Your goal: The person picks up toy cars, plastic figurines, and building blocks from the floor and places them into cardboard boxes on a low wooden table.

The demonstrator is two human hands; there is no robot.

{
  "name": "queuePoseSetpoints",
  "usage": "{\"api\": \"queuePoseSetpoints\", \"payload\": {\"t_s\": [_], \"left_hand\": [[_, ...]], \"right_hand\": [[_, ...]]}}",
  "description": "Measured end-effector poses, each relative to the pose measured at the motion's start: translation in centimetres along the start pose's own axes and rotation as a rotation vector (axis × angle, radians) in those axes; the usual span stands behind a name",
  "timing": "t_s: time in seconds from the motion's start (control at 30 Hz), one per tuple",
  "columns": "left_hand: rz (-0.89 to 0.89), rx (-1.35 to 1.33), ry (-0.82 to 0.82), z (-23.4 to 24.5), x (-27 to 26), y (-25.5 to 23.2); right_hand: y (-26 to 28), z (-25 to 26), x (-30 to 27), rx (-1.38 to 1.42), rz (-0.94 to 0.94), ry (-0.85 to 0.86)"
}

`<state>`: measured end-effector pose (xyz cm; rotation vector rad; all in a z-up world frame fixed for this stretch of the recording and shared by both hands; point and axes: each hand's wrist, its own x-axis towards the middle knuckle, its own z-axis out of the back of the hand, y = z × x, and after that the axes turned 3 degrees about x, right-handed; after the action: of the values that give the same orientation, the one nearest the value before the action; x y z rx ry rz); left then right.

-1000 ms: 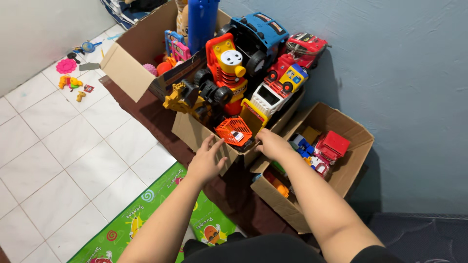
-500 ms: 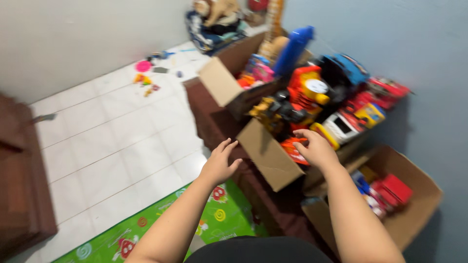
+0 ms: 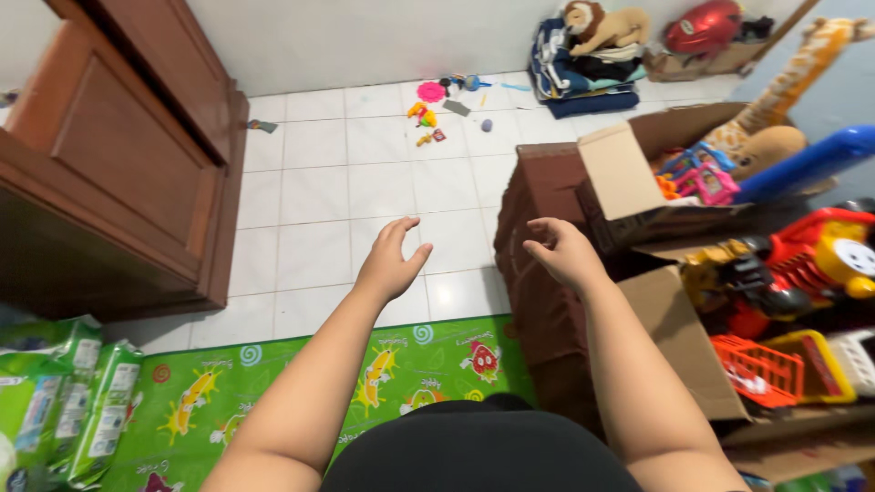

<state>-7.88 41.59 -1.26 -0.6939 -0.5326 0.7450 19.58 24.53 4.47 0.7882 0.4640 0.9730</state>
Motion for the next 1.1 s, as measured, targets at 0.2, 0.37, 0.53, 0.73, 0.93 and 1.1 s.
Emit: {"api": "queuePoseSetpoints", "payload": {"t_s": [0.2, 0.37, 0.53, 0.73, 0.93, 1.1], "left_hand": [[0.219, -0.113, 0.007, 3.0, 2.1, 2.7], [0.324, -0.222, -0.011, 3.3, 7.0, 5.8], [0.317, -0.248, -0.011, 2.7, 15.6, 9.5], [0.304, -0.260, -0.049, 3.8, 28.2, 13.5], [0.339, -0.277, -0.087, 5.0, 38.0, 15.5], [0.402, -0.301, -0.079, 5.4, 43.4, 18.4]], "right_hand": [[3.7, -3.1, 5.1, -0.053, -0.020, 0.097], [4.5, -3.7, 11.6, -0.056, -0.108, 0.113], [2.4, -4.6, 21.2, -0.001, -0.055, 0.098], [0.4, -4.8, 34.2, -0.044, -0.152, 0.100], [-1.0, -4.7, 46.3, -0.002, -0.102, 0.084], [-0.1, -5.3, 52.8, 0.016, -0.138, 0.079]]}}
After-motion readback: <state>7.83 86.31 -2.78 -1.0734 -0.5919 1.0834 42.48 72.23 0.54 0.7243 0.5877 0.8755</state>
